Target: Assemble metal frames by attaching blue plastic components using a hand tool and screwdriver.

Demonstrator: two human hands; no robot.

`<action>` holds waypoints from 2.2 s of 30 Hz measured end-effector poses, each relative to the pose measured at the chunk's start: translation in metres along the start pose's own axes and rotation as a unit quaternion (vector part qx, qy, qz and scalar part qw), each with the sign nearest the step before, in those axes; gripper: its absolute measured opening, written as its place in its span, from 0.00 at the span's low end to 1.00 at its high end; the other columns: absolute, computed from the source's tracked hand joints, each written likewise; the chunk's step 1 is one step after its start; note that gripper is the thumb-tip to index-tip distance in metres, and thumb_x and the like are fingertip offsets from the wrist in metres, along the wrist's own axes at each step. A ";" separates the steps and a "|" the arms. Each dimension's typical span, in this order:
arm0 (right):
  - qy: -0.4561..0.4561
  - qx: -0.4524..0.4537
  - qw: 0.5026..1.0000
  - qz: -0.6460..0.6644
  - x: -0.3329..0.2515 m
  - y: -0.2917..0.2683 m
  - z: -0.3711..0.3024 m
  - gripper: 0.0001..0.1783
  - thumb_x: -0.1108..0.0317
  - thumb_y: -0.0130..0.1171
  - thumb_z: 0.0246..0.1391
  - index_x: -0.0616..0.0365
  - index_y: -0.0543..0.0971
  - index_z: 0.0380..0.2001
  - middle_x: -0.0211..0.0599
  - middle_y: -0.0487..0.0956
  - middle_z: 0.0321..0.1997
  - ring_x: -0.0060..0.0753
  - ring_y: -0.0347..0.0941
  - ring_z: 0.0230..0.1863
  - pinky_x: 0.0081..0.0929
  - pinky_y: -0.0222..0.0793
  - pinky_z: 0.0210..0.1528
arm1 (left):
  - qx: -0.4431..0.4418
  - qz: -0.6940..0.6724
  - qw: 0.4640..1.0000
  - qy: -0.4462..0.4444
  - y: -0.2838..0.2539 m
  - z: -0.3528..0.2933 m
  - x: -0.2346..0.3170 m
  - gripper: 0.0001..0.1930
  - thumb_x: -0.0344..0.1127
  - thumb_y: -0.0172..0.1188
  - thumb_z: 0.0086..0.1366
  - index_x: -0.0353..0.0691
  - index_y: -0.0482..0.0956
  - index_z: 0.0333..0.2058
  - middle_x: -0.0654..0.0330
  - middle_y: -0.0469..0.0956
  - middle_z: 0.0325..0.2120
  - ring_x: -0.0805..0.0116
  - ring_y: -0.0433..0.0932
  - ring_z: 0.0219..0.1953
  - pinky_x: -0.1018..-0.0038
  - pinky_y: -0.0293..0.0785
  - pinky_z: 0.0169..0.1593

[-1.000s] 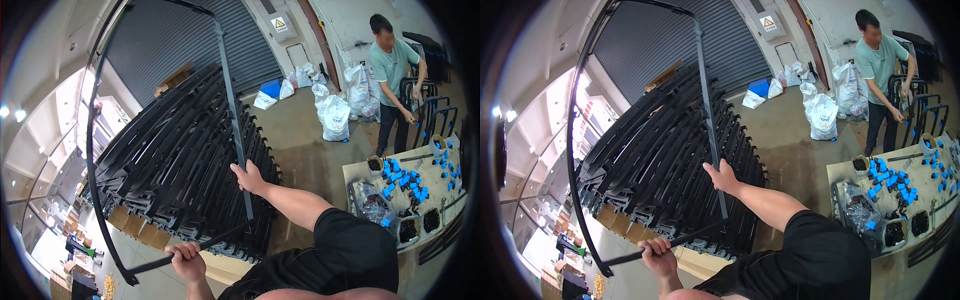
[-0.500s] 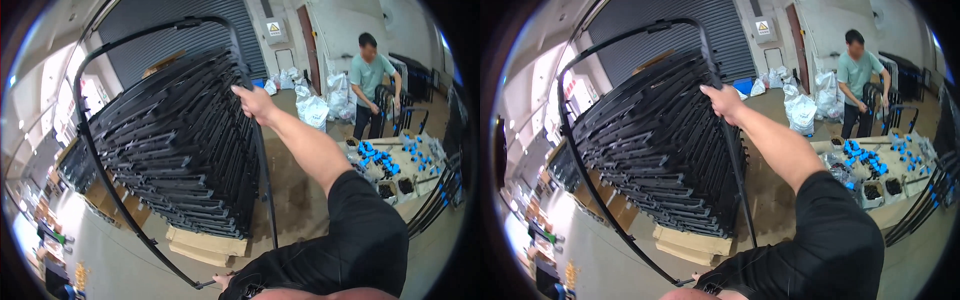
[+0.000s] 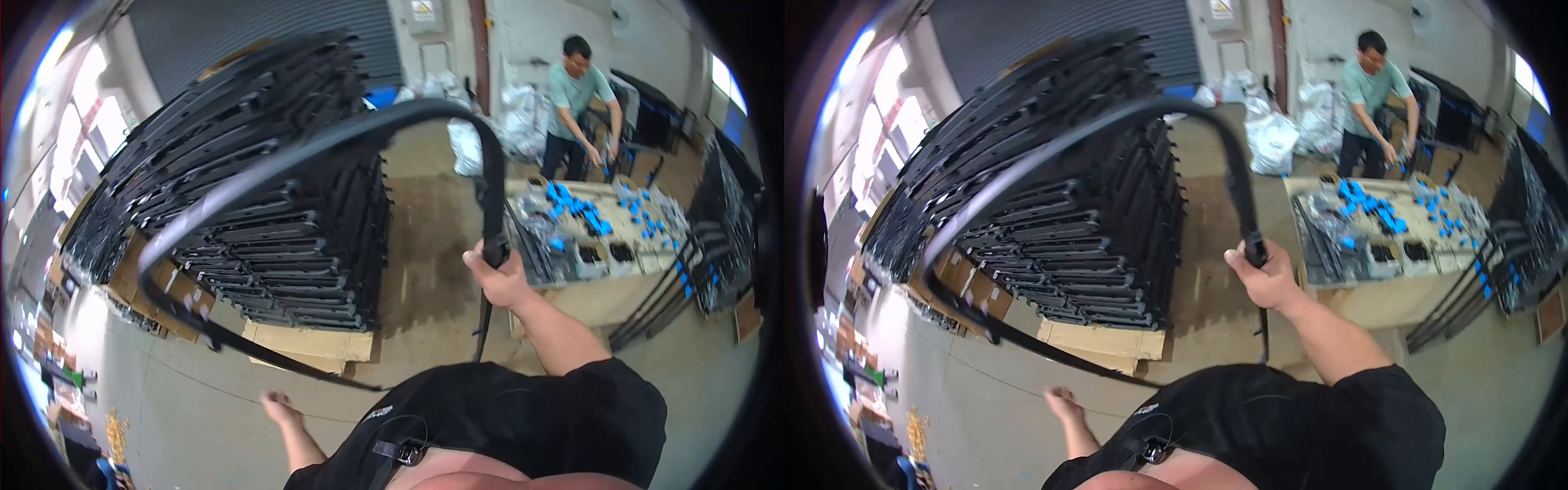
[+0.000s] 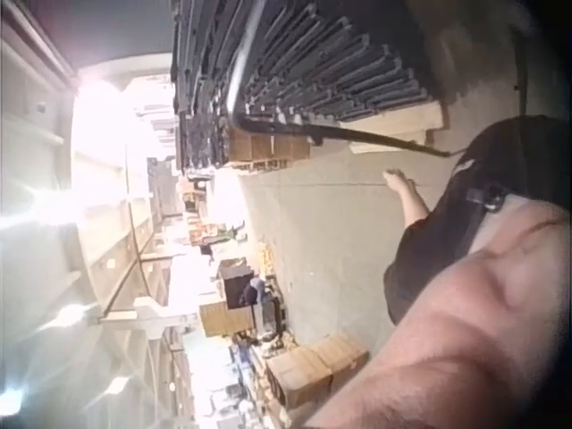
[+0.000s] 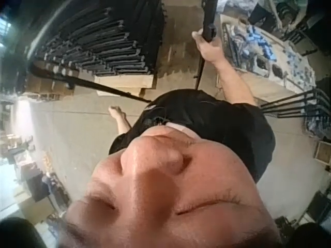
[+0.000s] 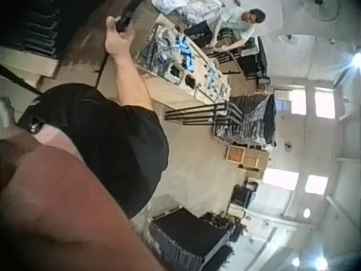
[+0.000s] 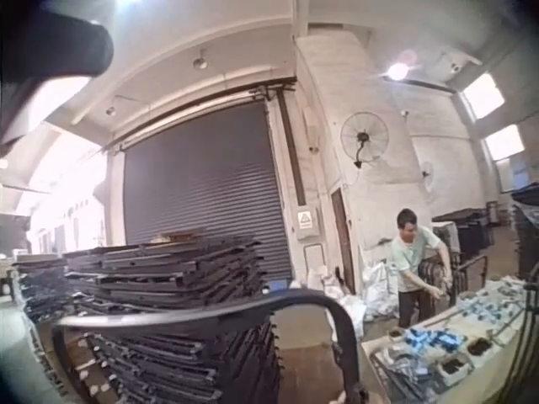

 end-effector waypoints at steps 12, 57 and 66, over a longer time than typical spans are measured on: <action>0.047 -0.017 0.937 -0.347 0.032 -0.153 -0.156 0.15 0.73 0.68 0.37 0.55 0.76 0.32 0.46 0.77 0.28 0.51 0.77 0.32 0.40 0.71 0.35 | -0.378 -0.107 0.887 -0.243 0.111 -0.141 -0.057 0.22 0.55 0.48 0.72 0.45 0.74 0.26 0.63 0.69 0.19 0.65 0.67 0.27 0.65 0.64 0.41; 0.459 0.212 0.746 -0.433 0.381 -0.845 -0.222 0.43 0.42 0.72 0.47 0.57 0.76 0.61 0.48 0.82 0.54 0.41 0.80 0.53 0.33 0.75 0.55 | -0.469 0.232 0.847 -0.094 0.481 -0.684 -0.371 0.14 0.42 0.57 0.72 0.37 0.78 0.31 0.65 0.72 0.25 0.76 0.67 0.25 0.77 0.64 0.33; 0.712 0.107 0.664 -0.202 0.347 -0.725 -0.379 0.23 0.45 0.65 0.53 0.55 0.83 0.37 0.37 0.83 0.27 0.35 0.79 0.22 0.38 0.76 0.23 | -0.492 0.191 0.842 -0.109 0.533 -0.670 -0.393 0.16 0.45 0.56 0.74 0.37 0.81 0.37 0.67 0.76 0.30 0.81 0.68 0.28 0.78 0.65 0.33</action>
Point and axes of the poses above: each hand's wrist, its own z-axis towards the middle knuckle, its own y-axis out of the palm, x = y × z, the point moved 1 cm from there along z, towards the middle knuckle
